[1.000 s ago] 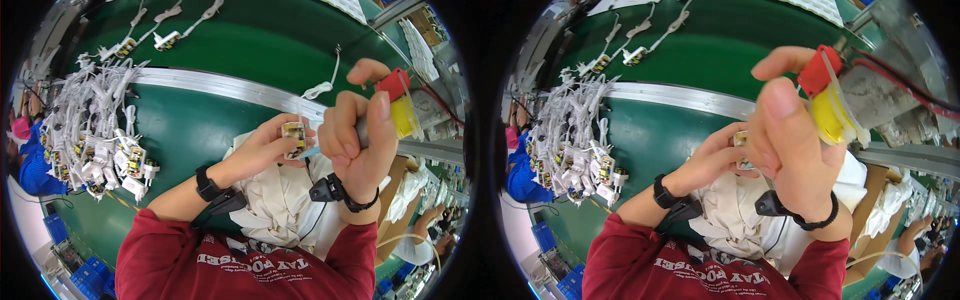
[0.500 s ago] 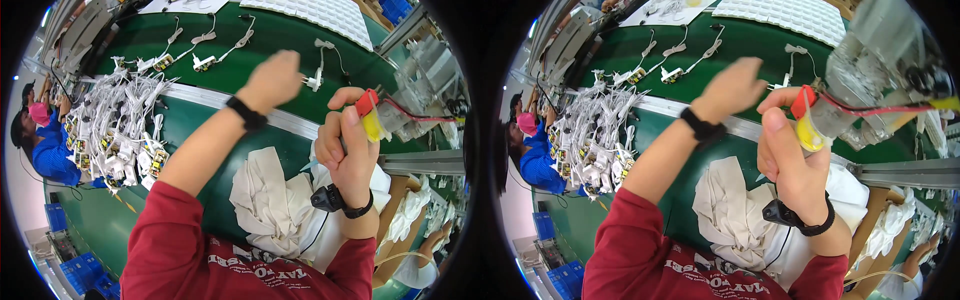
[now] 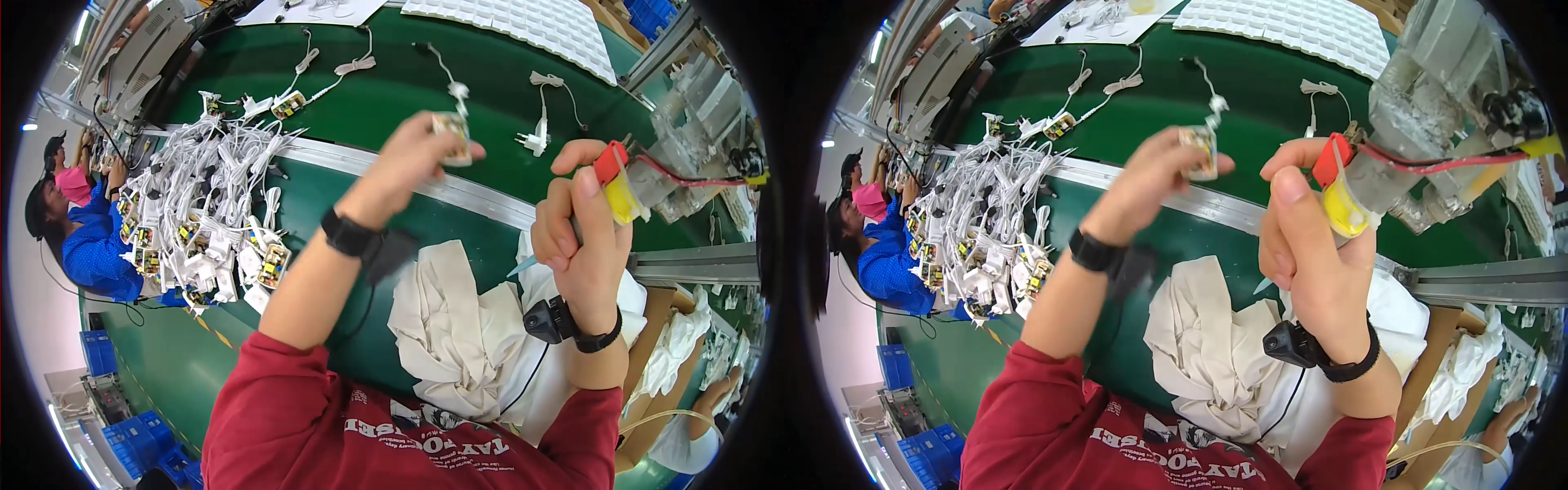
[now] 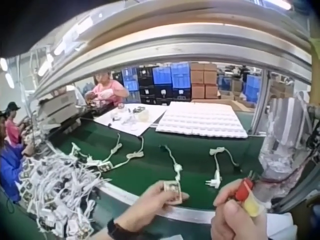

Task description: The person picks up a circuit board with a power cord, applies glue to the components using a dispenser, and then sets the unit aside on the workbench.

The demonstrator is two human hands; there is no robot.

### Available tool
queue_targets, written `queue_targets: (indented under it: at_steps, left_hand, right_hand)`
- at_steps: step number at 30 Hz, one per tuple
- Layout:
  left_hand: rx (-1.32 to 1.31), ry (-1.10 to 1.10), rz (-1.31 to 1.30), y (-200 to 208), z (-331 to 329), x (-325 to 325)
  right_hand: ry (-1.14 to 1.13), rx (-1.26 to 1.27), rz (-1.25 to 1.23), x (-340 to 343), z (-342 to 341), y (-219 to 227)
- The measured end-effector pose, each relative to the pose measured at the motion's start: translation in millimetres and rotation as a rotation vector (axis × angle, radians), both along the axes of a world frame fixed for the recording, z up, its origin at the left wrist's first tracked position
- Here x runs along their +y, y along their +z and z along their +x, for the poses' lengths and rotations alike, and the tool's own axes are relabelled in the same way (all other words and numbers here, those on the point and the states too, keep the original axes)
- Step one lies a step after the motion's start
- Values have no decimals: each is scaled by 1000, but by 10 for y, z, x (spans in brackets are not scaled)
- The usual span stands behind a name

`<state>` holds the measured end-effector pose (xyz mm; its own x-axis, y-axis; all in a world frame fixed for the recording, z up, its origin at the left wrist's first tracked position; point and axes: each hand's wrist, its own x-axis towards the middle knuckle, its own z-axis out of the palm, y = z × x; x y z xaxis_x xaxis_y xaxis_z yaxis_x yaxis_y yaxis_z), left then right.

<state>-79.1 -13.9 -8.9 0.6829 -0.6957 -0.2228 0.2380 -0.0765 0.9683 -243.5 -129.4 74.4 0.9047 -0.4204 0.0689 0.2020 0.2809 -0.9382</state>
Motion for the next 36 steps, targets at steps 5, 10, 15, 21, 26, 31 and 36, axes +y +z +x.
queue_targets:
  at_steps: [5,10,15,21,26,31,36]
  left_hand:
    - [443,-205,-193,-242,-937,136]
    - [492,-411,-162,-265,-1183,149]
    - [499,-390,-250,-300,-1199,204]
    - [501,-418,-298,-309,-1187,230]
    - [496,-422,-308,-306,-1185,221]
    - [509,-416,-307,-301,-1191,218]
    - [528,-310,-255,-342,-1123,214]
  right_hand:
    - [-52,22,-154,-84,54,45]
    - [-122,21,-102,-91,136,-26]
    - [-78,9,-116,-69,132,-92]
    - [-47,-32,-120,-39,128,-164]
    - [-44,-33,-129,-68,128,-160]
    - [-88,42,-175,-33,129,-55]
    - [-47,49,-163,35,93,4]
